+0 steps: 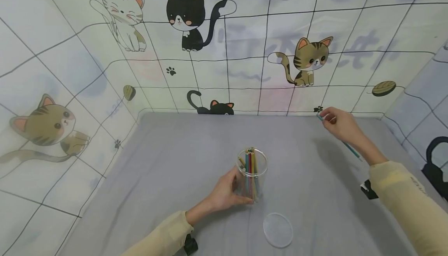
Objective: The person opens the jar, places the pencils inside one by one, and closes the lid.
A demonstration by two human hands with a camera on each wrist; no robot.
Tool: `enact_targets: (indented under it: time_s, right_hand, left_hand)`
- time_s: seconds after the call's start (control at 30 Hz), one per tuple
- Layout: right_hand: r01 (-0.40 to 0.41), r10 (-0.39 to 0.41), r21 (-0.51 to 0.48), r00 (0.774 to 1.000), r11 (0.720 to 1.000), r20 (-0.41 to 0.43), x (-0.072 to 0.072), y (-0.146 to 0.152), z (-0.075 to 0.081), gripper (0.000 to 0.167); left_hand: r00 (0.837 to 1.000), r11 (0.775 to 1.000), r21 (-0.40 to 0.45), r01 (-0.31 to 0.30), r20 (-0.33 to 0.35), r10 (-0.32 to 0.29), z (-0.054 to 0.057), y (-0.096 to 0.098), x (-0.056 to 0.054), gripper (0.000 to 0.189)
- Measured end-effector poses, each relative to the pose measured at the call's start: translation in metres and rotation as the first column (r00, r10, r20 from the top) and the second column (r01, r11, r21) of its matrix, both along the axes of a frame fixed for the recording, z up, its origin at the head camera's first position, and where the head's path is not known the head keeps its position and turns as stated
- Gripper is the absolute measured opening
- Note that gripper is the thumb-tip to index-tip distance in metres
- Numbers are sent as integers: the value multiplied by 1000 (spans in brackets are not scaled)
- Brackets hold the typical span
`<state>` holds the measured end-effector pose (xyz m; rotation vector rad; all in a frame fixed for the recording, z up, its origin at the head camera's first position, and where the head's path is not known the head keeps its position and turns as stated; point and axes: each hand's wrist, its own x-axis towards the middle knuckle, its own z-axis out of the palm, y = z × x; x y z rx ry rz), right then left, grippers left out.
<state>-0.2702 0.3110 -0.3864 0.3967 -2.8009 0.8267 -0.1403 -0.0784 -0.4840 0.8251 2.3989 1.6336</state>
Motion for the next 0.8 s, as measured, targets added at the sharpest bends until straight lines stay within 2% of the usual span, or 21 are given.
enact_targets:
  time_s: [0.2,0.47,0.67,0.8]
  right_hand:
    - [31,-31,0,999,1000,20,6,-4,12,21]
    - [35,-36,-39,999,999,-20,15,-18,30,22]
    - [-2,-2,-59,998,998,-62,21,-32,43,21]
    - [-31,21,-102,995,994,-101,27,-43,55,22]
  left_hand:
    - [1000,1000,28,-2,1,2,-3,1,-1,66]
    - [1000,1000,4,-5,0,5,-2,1,0,74]
    - [1000,1000,-6,-9,-13,9,-3,0,0,60]
    - [1000,1000,-10,-12,-24,12,-4,0,0,58]
